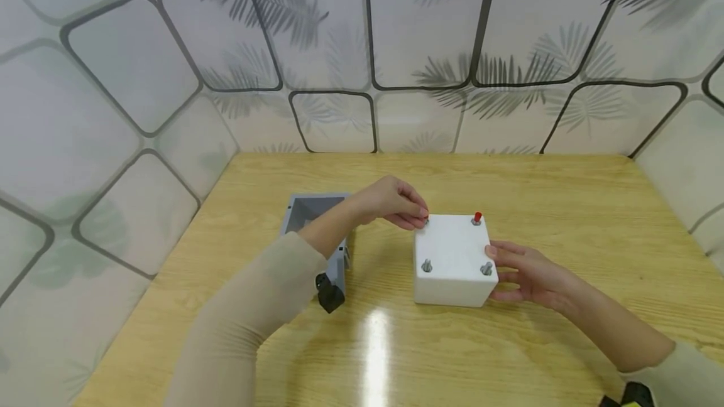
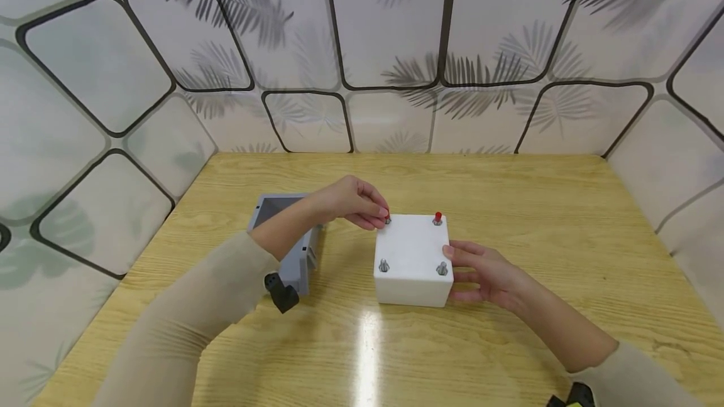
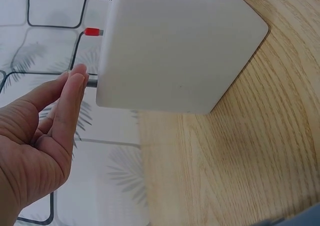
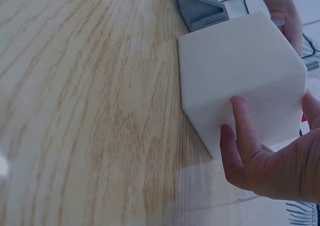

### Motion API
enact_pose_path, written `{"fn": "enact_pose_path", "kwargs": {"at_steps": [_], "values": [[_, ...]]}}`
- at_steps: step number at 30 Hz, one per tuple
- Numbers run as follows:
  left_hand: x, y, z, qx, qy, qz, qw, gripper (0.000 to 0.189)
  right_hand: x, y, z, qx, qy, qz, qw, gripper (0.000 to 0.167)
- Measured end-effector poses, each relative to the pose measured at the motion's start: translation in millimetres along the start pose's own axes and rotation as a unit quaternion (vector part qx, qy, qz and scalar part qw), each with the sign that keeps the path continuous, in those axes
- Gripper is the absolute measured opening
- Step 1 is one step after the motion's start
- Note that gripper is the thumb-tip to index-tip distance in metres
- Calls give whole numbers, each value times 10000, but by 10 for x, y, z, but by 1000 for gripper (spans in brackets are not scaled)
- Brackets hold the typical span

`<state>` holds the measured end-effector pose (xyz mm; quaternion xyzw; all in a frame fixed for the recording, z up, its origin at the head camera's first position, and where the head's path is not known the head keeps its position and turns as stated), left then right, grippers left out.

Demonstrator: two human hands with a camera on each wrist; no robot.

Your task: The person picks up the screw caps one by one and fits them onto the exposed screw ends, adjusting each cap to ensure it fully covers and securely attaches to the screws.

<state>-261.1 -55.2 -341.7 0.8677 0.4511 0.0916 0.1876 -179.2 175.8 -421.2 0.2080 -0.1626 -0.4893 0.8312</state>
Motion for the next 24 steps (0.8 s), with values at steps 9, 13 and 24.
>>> {"fn": "enact_pose_path", "kwargs": {"at_steps": [9, 13, 24], "values": [[7, -11, 47, -86, 200, -49, 9998, 16, 0, -14, 4, 32, 47, 11, 10000, 82], [8, -11, 66, -66, 228, -41, 9997, 16, 5, -13, -6, 22, 36, 47, 10000, 82], [-1, -28, 100, -149, 464, 5, 9988, 18, 4, -16, -2, 3, 29, 78, 10000, 83]]}}
Point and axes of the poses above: each hand's wrist, its own y-axis away from the middle knuckle, its own x-axis out of the palm, z = x × y, the point moved 5 cm from there along -y, towards the middle knuckle, and after that the axes turned 10 degrees about y, right-handed, at the moved point
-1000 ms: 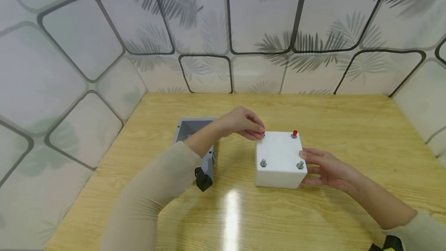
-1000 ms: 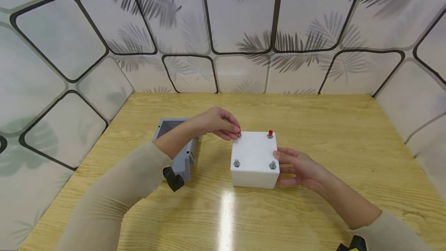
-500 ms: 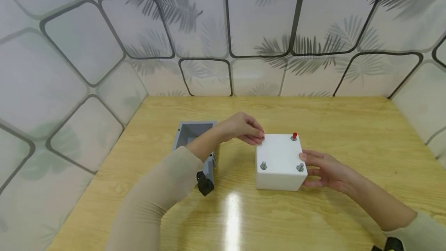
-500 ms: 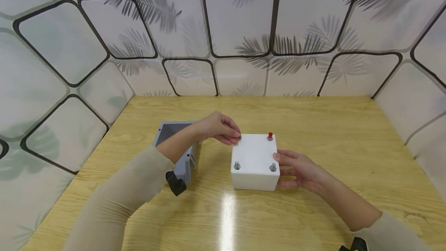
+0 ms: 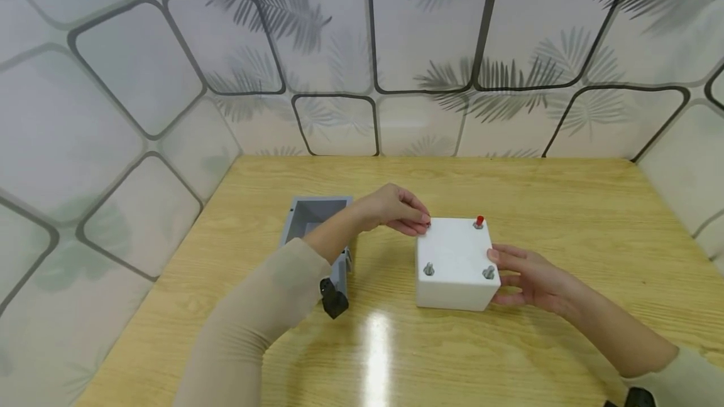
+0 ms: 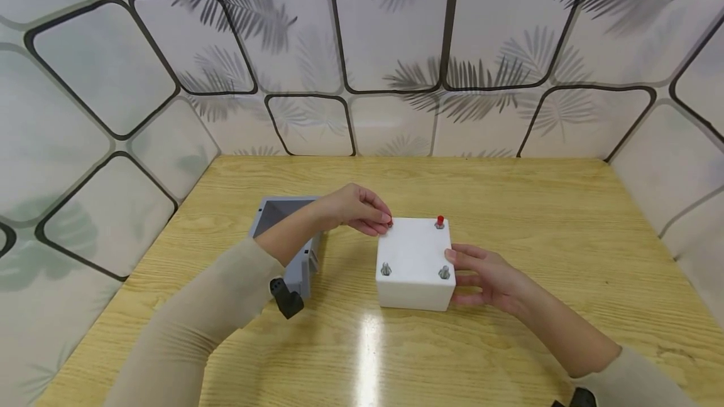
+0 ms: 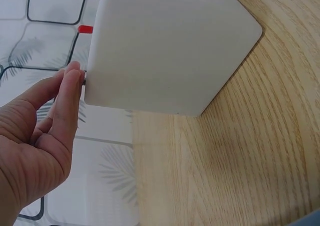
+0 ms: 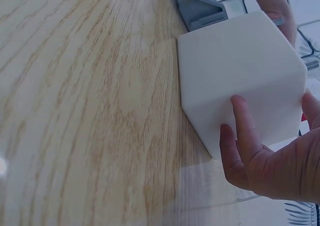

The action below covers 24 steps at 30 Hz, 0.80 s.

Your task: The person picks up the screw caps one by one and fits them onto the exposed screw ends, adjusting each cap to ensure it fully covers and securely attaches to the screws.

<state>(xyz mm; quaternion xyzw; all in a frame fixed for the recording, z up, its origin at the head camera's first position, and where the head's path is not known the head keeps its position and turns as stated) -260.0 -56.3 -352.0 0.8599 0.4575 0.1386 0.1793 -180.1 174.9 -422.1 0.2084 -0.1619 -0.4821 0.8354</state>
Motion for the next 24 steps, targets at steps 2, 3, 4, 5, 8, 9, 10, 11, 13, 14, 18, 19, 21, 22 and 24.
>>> {"fn": "enact_pose_path", "kwargs": {"at_steps": [2, 3, 4, 5, 8, 9, 10, 11, 13, 14, 18, 19, 21, 22, 24], "values": [[4, 5, 1, -24, 39, -7, 10000, 18, 0, 1, -5, 0, -13, -11, 10000, 82], [5, 7, 2, -33, 58, -5, 10000, 19, -1, 0, -6, -1, -16, -20, 10000, 82], [6, 7, 4, -42, 74, -3, 10000, 19, -1, 0, -8, -3, -21, -22, 10000, 82], [6, 7, 6, -52, 93, 1, 9999, 19, -2, 0, -10, -10, -18, -22, 10000, 82], [2, 5, 14, -69, 152, 15, 9999, 21, -6, -2, -13, -25, 17, -29, 10000, 82], [0, 4, 16, -66, 162, 23, 9998, 21, -8, -3, -12, -25, 28, -39, 10000, 83], [-1, 6, 16, -61, 172, 30, 9998, 21, -9, -5, -12, -24, 35, -45, 10000, 83], [-3, 9, 17, -61, 183, 39, 9998, 22, -9, -7, -12, -21, 40, -56, 10000, 83], [-8, 14, 20, -60, 190, 58, 9998, 22, -9, -9, -10, -14, 39, -72, 10000, 84], [-12, 14, 22, -63, 191, 70, 9998, 22, -8, -9, -9, -5, 35, -77, 10000, 84], [-31, 16, 36, -102, 209, 92, 9997, 22, -3, -4, -5, 4, 33, -74, 10000, 83], [-36, 16, 37, -110, 204, 92, 9997, 21, -3, -3, -4, 7, 35, -78, 10000, 83], [-44, 20, 37, -113, 208, 96, 9997, 21, -5, -3, -2, 6, 44, -83, 10000, 83], [-47, 23, 35, -107, 207, 95, 9997, 21, -6, -4, -1, 4, 47, -85, 10000, 83], [-52, 30, 32, -98, 204, 94, 9997, 21, -8, -6, 2, -7, 48, -80, 10000, 83]]}}
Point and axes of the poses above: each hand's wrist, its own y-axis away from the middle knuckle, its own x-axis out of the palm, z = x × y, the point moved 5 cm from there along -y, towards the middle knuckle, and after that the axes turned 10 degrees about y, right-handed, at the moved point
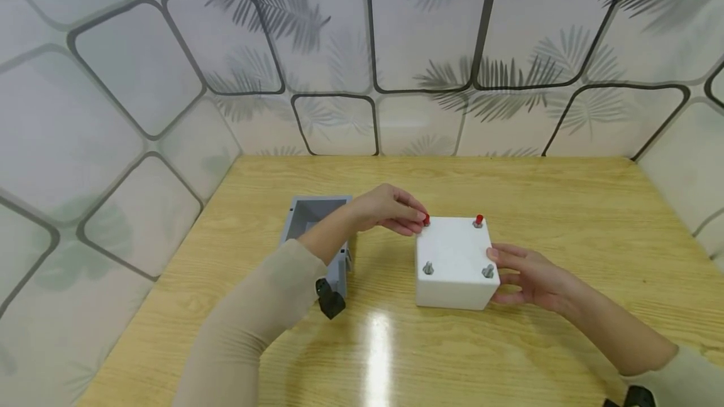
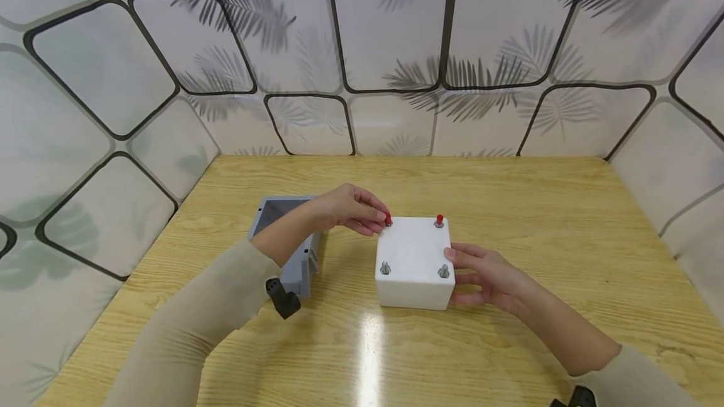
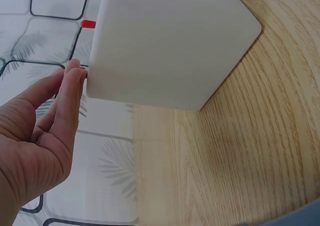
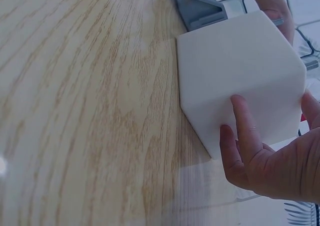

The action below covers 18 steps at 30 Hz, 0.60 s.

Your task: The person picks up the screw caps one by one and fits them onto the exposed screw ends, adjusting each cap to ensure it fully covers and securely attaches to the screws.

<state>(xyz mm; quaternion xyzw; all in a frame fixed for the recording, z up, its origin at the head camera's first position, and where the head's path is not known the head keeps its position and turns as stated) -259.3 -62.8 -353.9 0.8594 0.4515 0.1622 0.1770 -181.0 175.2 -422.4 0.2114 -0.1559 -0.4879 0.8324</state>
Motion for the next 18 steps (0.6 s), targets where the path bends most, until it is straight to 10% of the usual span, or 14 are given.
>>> {"fn": "enact_pose_path", "kwargs": {"at_steps": [18], "values": [[-133, 97, -18, 3, -391, -358, 9986, 23, 3, 12, 9, -14, 30, 58, 10000, 83]]}}
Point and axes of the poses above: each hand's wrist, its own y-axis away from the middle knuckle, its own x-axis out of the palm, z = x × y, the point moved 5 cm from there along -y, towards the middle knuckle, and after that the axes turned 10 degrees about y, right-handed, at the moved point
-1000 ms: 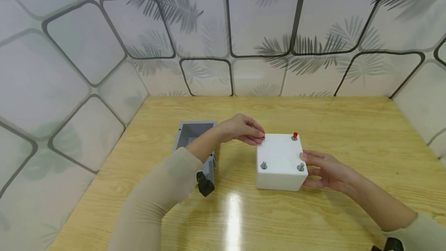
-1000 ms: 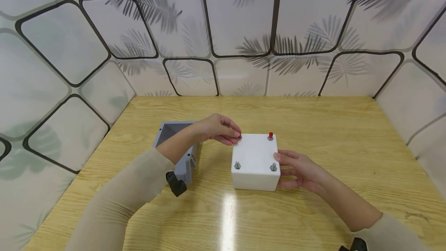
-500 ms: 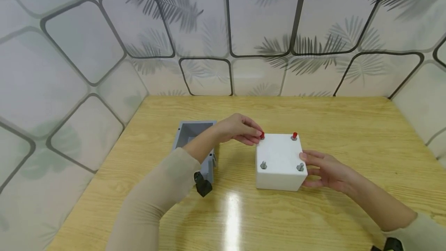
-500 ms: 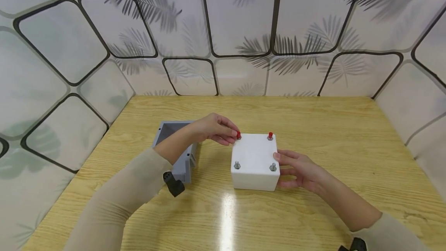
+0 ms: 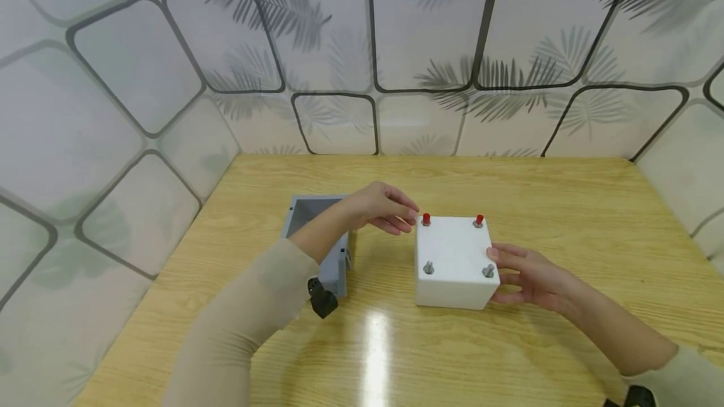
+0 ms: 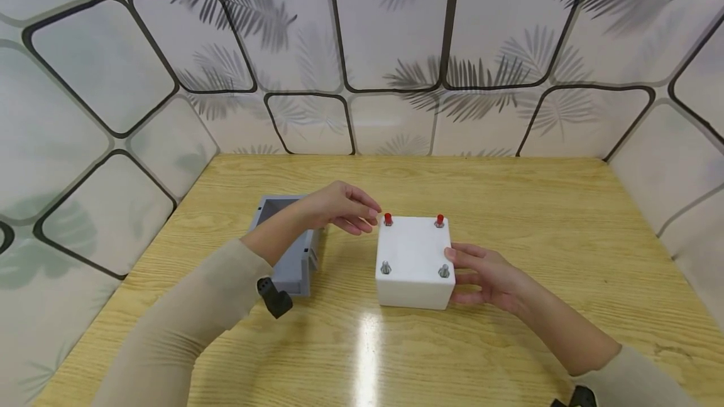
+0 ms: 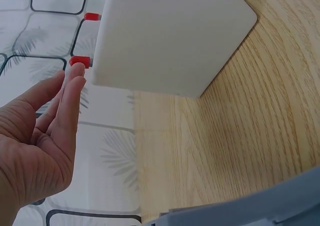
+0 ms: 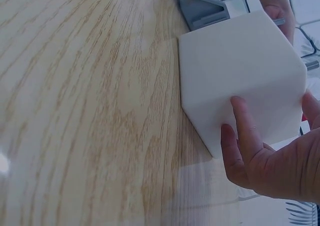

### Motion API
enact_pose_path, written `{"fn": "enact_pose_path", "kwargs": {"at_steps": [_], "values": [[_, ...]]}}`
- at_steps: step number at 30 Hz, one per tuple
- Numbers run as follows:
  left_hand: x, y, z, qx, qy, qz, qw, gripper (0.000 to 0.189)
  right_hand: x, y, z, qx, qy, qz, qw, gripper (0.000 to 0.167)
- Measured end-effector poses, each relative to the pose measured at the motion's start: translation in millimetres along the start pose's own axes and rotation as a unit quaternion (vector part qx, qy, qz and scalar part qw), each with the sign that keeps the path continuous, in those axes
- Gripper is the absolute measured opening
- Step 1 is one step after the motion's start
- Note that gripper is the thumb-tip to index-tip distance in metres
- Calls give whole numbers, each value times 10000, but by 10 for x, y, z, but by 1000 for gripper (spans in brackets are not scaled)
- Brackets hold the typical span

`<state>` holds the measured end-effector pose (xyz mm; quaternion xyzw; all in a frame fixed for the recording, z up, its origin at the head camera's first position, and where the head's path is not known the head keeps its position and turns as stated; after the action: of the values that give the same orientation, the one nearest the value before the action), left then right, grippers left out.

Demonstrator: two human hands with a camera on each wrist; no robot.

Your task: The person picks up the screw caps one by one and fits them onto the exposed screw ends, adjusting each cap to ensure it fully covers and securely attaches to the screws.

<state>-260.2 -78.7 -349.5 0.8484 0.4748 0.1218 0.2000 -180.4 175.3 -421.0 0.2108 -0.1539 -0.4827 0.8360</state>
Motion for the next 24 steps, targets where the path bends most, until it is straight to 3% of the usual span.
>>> {"fn": "enact_pose_path", "kwargs": {"at_steps": [15, 24], "values": [[-63, 33, -9, -108, -108, -57, 9999, 33, 4, -1, -3, 11, -27, -6, 10000, 81], [-125, 82, -10, 0, -59, -161, 9999, 23, 10, 4, -1, -6, -33, 17, 10000, 81]]}}
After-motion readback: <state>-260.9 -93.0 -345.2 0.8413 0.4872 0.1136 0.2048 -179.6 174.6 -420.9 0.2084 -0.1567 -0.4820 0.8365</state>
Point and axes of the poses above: each hand's wrist, its own y-axis away from the middle knuckle, its own x-axis out of the palm, z = x × y, the point moved 5 cm from there along -y, towards the middle knuckle, and after that the axes turned 10 degrees about y, right-handed, at the moved point
